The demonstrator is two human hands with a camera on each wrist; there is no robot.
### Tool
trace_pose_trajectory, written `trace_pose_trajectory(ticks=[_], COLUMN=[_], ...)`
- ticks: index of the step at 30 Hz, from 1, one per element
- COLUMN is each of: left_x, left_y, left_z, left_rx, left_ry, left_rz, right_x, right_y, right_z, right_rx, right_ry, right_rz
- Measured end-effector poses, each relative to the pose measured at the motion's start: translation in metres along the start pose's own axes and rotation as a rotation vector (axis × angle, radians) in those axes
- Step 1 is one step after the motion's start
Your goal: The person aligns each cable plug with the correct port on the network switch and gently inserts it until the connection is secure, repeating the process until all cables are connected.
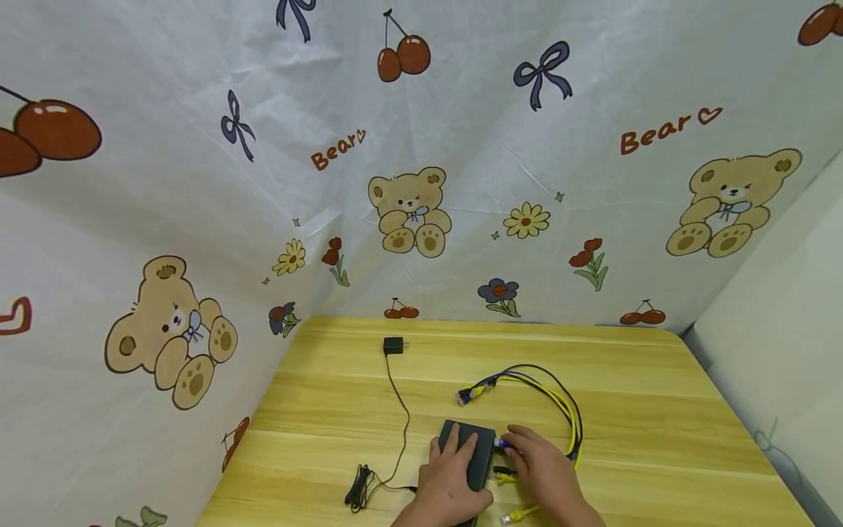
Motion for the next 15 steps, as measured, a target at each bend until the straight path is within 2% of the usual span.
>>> trace_pose_trajectory(ticks=[6, 15], left_x=[-0.0004, 0.0003], left_y=[-0.0001, 0.0007], left_z=[0.0000, -0.0001], left_rx=[-0.002, 0.006], left_ry=[0.020, 0.022], left_rz=[-0.008, 0.006], right_x=[0.0015, -0.0024], right_y=[0.0016, 0.0070], right_z=[-0.0010, 0.0026], right_rx=[-0.006, -0.010], right_ry=[0.013, 0.082], right_rz=[0.011, -0.026])
Point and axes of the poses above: each hand's wrist, its own z-axis towards the middle knuckle, its own x-axis out of the palm, y = z × x, the point moved 2 cm from there along z, towards the middle knuckle, and after that the axes turned 13 degrees about -y, right-handed, at the moved point
